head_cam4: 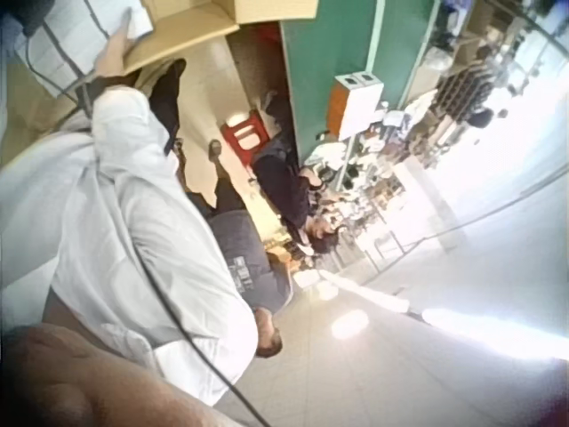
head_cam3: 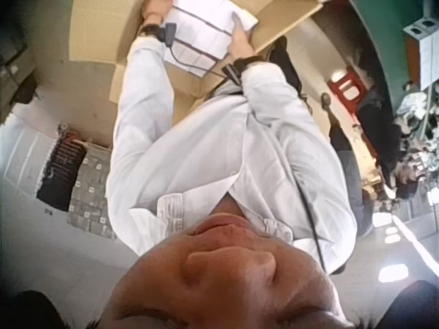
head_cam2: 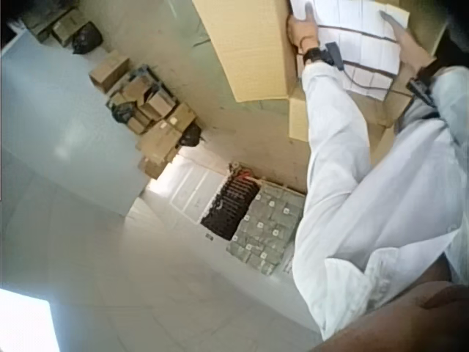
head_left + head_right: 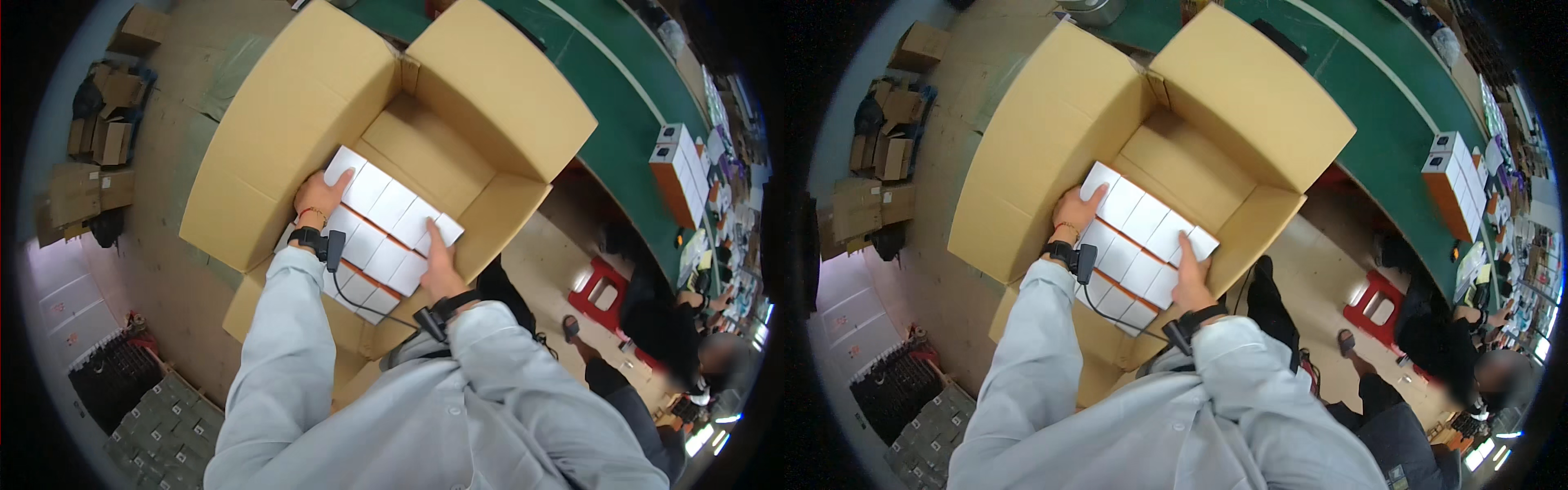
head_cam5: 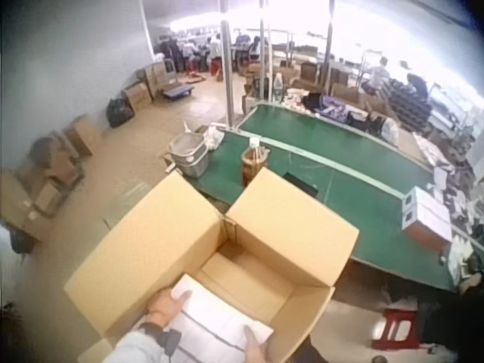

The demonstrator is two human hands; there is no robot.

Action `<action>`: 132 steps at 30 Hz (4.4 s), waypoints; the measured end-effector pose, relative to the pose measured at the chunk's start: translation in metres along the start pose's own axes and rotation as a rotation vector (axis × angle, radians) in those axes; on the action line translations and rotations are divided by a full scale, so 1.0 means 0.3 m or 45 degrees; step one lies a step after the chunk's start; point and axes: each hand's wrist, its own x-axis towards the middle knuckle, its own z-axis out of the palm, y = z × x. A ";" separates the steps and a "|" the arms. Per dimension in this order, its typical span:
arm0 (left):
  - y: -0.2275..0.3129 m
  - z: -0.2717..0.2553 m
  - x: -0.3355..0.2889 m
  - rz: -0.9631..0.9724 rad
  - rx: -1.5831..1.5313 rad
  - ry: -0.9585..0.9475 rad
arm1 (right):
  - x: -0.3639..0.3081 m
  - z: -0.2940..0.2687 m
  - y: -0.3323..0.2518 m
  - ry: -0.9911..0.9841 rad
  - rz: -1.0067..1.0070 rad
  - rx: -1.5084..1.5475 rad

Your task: Packing small electronic product boxes into a shipping carton and organizing items on an assembly line.

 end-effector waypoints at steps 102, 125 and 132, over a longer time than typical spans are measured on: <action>0.300 -0.324 0.056 0.343 -0.245 0.124 | 0.417 0.364 -0.565 -0.183 -0.278 -0.746; 0.173 -0.206 0.173 0.179 -0.738 0.146 | 0.063 0.283 -0.556 -0.392 -0.435 -0.213; 0.310 -0.436 -0.170 0.337 -0.771 0.412 | -0.336 0.112 -0.636 -0.601 -0.677 0.010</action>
